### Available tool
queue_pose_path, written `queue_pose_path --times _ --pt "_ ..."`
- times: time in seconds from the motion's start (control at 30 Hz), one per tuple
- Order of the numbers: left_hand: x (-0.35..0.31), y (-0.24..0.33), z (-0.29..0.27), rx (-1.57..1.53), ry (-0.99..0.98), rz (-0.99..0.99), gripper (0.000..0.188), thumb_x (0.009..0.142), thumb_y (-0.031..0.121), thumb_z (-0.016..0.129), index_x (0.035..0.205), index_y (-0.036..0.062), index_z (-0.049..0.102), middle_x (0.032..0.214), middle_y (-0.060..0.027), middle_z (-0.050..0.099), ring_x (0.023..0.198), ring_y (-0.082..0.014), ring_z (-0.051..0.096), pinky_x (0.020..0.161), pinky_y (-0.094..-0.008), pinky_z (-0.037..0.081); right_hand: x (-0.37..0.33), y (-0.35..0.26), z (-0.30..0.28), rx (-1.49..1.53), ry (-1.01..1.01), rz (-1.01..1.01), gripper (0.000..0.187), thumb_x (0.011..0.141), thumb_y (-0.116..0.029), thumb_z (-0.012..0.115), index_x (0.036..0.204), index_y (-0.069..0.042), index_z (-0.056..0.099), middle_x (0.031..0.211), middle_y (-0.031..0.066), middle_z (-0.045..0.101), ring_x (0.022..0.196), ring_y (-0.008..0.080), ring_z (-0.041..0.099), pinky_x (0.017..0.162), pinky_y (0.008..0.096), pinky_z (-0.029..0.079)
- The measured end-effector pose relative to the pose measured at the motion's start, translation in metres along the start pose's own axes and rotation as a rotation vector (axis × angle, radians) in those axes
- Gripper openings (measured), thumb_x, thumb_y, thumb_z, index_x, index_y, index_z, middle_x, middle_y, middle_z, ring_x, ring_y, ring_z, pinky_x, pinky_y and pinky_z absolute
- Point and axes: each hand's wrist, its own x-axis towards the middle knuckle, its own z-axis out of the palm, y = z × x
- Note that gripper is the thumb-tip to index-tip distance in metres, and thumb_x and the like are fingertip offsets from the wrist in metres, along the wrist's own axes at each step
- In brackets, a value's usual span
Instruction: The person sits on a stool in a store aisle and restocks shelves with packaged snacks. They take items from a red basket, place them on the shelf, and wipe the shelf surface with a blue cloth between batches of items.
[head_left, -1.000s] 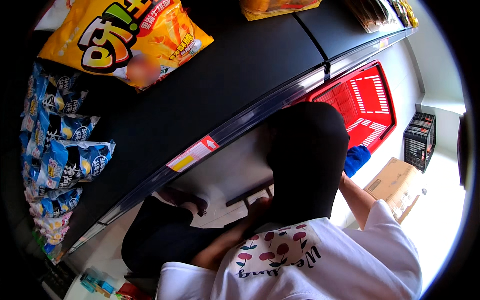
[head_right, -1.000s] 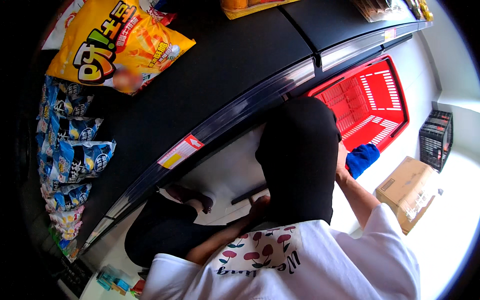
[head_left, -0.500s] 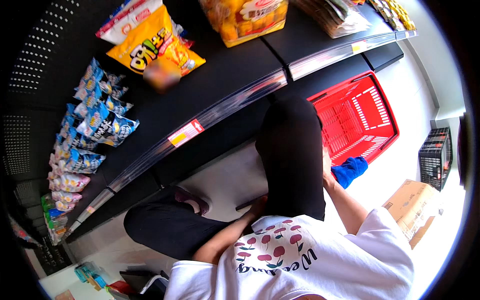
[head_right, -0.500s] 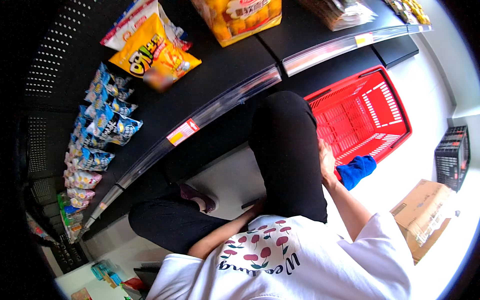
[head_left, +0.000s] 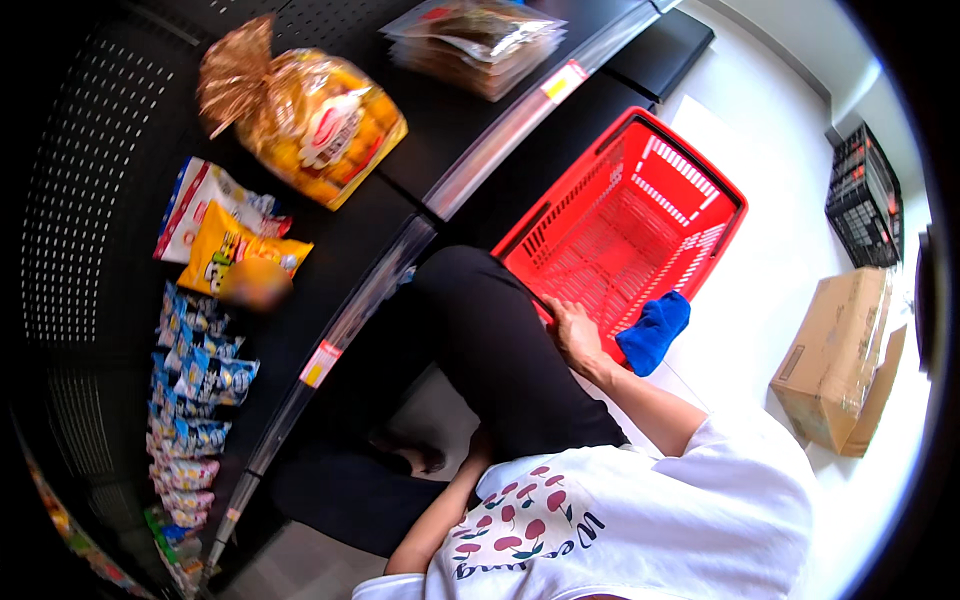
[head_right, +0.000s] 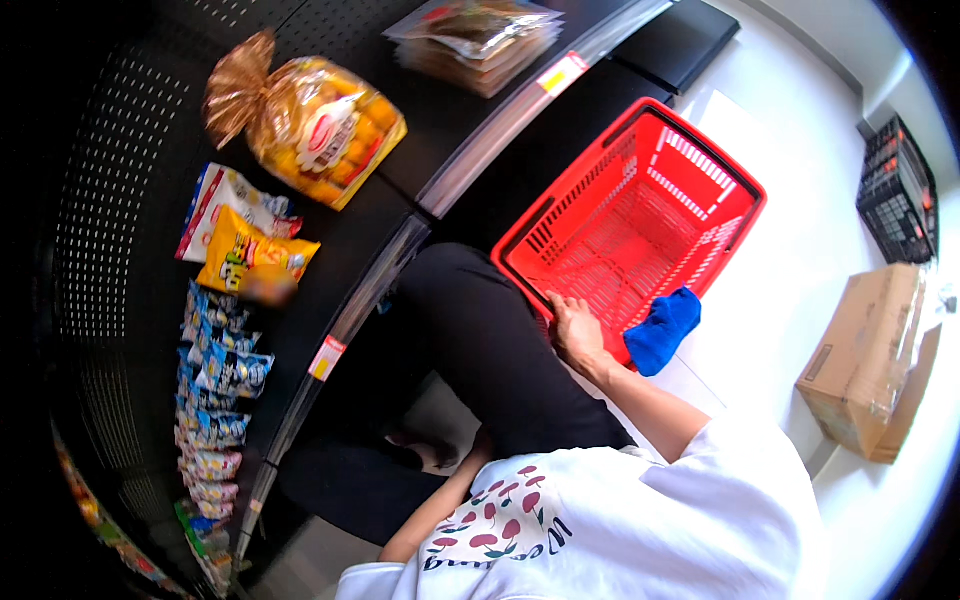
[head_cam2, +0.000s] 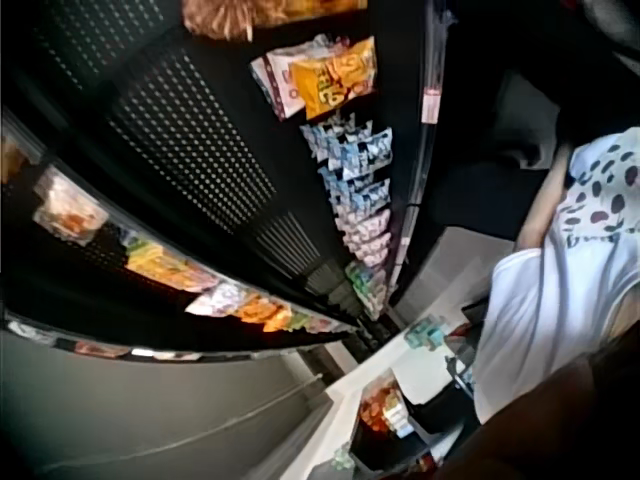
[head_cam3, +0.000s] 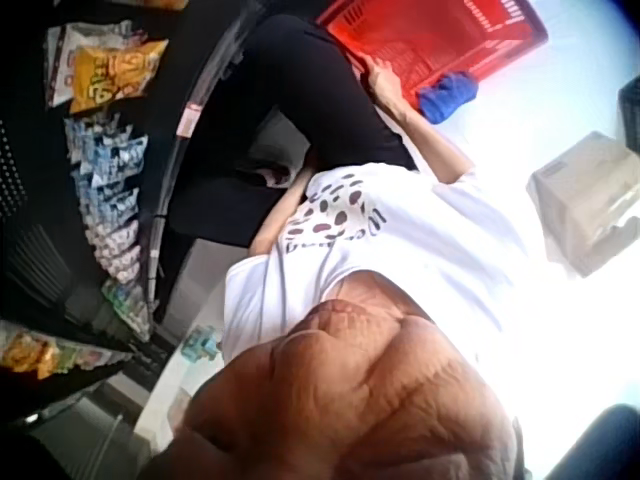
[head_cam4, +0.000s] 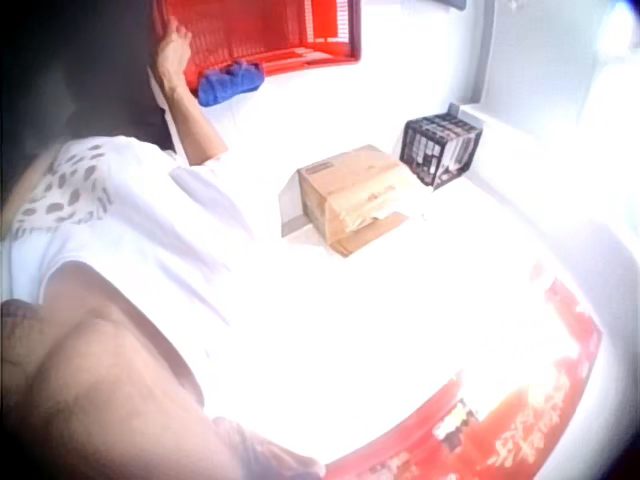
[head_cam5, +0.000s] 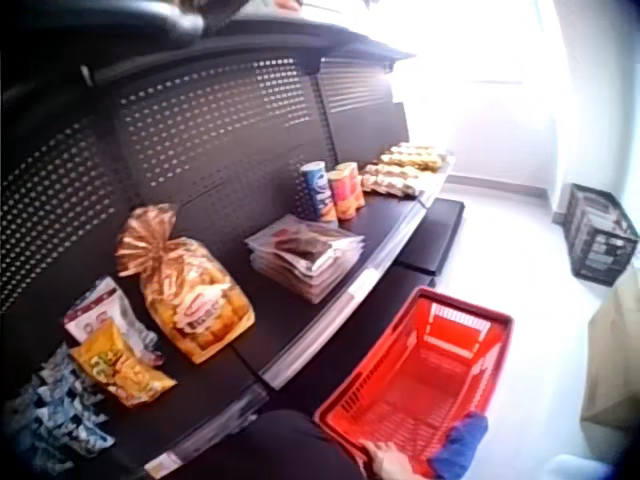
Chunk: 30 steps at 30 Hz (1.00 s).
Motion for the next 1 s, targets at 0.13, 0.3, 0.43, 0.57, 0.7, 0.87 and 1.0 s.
queue_pose_path --times 0.13,0.3,0.43,0.57,0.7,0.87,1.0 --pt "0.007 0.004 -0.004 -0.050 -0.015 -0.027 0.061 0.100 0.041 0.048 0.149 0.0053 0.038 0.146 -0.0233 0.048 0.132 -0.0380 0.050 0.109 -0.0421 0.041 0.005 0.007 0.008 -0.055 0.041 -0.057 0.051 0.088 -0.007 0.050 0.138 -0.011 0.052 0.110 0.0203 0.064 0.107 0.0396 0.060 0.086 0.0492 0.054" --pt "0.015 0.024 -0.012 0.048 -0.074 0.033 0.060 0.100 0.039 0.049 0.148 0.0052 0.038 0.147 -0.0228 0.047 0.133 -0.0369 0.049 0.110 -0.0417 0.040 0.010 0.000 0.010 -0.072 0.040 -0.088 0.051 0.088 -0.009 0.050 0.139 -0.007 0.050 0.111 0.0206 0.064 0.107 0.0402 0.059 0.088 0.0484 0.053" --pt "0.020 0.039 -0.014 0.122 -0.118 0.087 0.059 0.100 0.038 0.049 0.148 0.0051 0.039 0.147 -0.0224 0.047 0.134 -0.0359 0.048 0.111 -0.0414 0.040 0.012 0.011 0.012 -0.057 -0.027 -0.099 0.052 0.089 -0.014 0.054 0.140 -0.007 0.049 0.118 0.0211 0.063 0.110 0.0416 0.057 0.090 0.0489 0.051" --pt "0.021 0.053 -0.013 0.183 -0.142 0.143 0.058 0.100 0.037 0.049 0.148 0.0049 0.040 0.148 -0.0219 0.046 0.135 -0.0350 0.048 0.111 -0.0412 0.039 -0.001 0.011 0.004 -0.075 -0.075 -0.119 0.053 0.089 -0.018 0.057 0.140 -0.008 0.050 0.121 0.0205 0.063 0.111 0.0417 0.057 0.091 0.0483 0.052" --pt "0.015 0.070 -0.015 0.267 -0.155 0.200 0.057 0.100 0.036 0.050 0.148 0.0048 0.041 0.149 -0.0215 0.046 0.135 -0.0341 0.047 0.112 -0.0409 0.039 0.000 0.006 -0.001 -0.039 -0.102 -0.078 0.051 0.091 -0.023 0.056 0.140 -0.010 0.050 0.126 0.0191 0.062 0.115 0.0418 0.056 0.099 0.0487 0.048" --pt "-0.008 0.118 -0.039 0.577 -0.147 0.262 0.056 0.100 0.034 0.050 0.147 0.0047 0.042 0.149 -0.0210 0.045 0.136 -0.0329 0.046 0.113 -0.0405 0.038 0.009 0.021 0.034 -0.022 0.080 -0.174 0.049 0.090 -0.023 0.058 0.137 -0.010 0.053 0.112 0.0195 0.065 0.107 0.0398 0.058 0.089 0.0483 0.050" --pt "-0.030 0.215 -0.093 0.741 -0.246 0.073 0.050 0.095 0.028 0.058 0.139 0.0047 0.054 0.142 -0.0217 0.054 0.127 -0.0352 0.055 0.107 -0.0430 0.044 0.012 0.028 0.038 -0.020 0.101 -0.184 0.042 0.093 -0.026 0.056 0.133 -0.012 0.058 0.117 0.0176 0.066 0.113 0.0382 0.059 0.097 0.0480 0.047"
